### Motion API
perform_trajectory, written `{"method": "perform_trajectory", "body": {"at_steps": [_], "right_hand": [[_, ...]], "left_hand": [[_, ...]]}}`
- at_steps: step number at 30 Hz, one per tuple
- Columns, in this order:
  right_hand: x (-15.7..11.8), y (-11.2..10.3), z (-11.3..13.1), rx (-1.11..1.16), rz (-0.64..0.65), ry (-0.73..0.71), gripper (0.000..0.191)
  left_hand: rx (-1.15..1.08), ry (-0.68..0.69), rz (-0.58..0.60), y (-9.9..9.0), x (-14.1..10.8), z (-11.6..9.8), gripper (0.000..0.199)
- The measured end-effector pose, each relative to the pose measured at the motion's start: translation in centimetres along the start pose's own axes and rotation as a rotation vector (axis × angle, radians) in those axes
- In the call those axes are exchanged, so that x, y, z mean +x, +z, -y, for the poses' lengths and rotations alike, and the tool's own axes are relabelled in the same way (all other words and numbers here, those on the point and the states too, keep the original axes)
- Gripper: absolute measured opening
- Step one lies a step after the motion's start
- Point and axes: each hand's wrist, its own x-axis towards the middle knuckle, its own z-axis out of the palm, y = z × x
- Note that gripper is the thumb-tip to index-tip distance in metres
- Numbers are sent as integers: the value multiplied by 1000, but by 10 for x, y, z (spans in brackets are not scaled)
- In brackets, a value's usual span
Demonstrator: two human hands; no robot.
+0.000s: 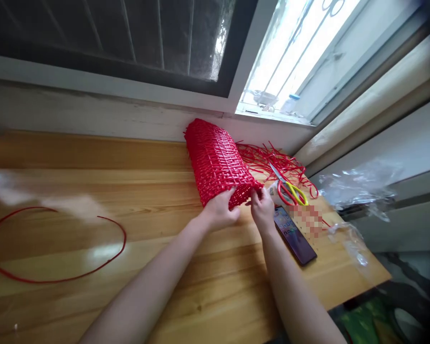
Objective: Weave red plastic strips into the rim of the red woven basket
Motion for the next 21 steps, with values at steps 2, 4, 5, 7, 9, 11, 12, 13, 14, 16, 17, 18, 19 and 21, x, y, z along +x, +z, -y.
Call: {"method": "perform_trajectory", "body": {"at_steps": [2,4,5,7,9,11,12,13,14,16,17,18,19,21], "right_hand": [[11,-4,8,30,-10,17,41],[22,-9,16,38,-34,7,39],[27,-12,19,32,-51,-7,38],[36,-18,23,11,-73,-26,37],[44,-23,25,-11,-76,-23,36],[49,-25,25,-34,-67,-9,36],[50,-26,25,-49,-66,-3,37],[51,-26,25,-68,-67,-1,37],[51,-27,25,-90,-72,2,38],[51,-26,25,-137,-91,16,39],[51,-26,25,-159,-101,24,39],[52,-26,26,-177,-107,32,39],[52,-26,26,-196,-114,37,38],[53,-25,27,-238,-126,42,38]], "left_hand": [[-9,53,-51,-9,10,-15,58],[-22,40,-87,-15,21,-30,58],[-44,63,-81,-16,27,-36,57],[-85,105,-73,-18,36,-46,57],[-111,121,-86,-19,41,-52,55],[-115,110,-109,-18,44,-54,54],[-111,105,-116,-18,44,-54,54],[-105,101,-123,-18,44,-54,53],[-97,97,-130,-18,43,-54,53],[-76,92,-141,-18,42,-53,52],[-63,87,-143,-17,42,-53,51],[-49,79,-141,-17,42,-53,51],[-38,69,-139,-16,42,-53,52],[-26,54,-135,-16,42,-53,52]]}}
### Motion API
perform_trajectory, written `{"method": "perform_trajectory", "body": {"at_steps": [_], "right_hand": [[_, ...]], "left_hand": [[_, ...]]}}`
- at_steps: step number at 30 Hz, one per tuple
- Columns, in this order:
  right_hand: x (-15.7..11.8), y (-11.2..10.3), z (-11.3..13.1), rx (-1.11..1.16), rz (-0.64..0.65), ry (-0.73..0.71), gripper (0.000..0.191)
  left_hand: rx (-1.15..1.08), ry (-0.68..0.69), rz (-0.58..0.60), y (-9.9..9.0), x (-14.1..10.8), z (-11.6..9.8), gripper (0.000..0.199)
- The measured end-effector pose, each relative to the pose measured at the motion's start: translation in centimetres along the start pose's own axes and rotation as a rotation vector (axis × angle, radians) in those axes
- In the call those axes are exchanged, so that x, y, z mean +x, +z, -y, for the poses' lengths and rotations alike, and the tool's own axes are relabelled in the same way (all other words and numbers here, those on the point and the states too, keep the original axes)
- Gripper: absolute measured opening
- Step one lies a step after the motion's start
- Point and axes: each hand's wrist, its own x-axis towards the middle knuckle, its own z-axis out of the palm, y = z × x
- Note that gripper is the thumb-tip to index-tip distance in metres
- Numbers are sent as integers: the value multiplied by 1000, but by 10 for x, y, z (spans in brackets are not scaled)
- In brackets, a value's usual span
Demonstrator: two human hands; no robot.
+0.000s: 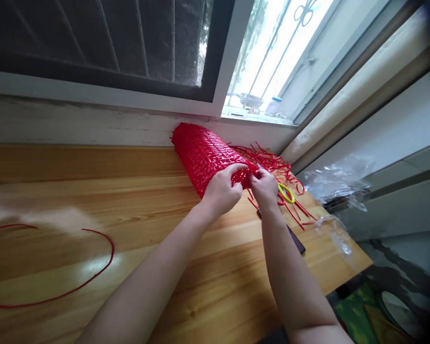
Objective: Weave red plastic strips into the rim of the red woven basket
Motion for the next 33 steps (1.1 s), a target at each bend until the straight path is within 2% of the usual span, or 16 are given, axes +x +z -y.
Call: {"method": "perform_trajectory", "body": {"at_steps": [3,5,8,11,14,17,21,25,30,33], "right_hand": [[-1,1,2,-37,-27,-1,38],[-4,1,4,18,-13,-9,39],[-13,0,5,233,105,-1,39],[-23,-1,5,506,247,76,44],[-28,-1,4,602,282,137,43],[-31,1,3,536,222,109,39],[-36,5,4,280,100,20,33],[-48,7,11,59,99,-64,26],[-64,16,22,-185,70,-201,22],[-73,27,28,-238,70,-260,19]], "left_hand": [[-2,-5,-9,1,-1,1,51],[-2,-14,-25,1,-2,3,50],[4,-25,-66,0,-6,7,51],[1,-31,-96,0,-9,12,51],[-3,-49,-93,0,-11,15,51],[14,-69,-96,0,-14,17,51],[41,-83,-99,1,-23,26,50],[34,-173,-68,5,-39,44,51],[-33,-193,-51,9,-62,65,65],[28,-197,-18,6,-71,70,66]]}}
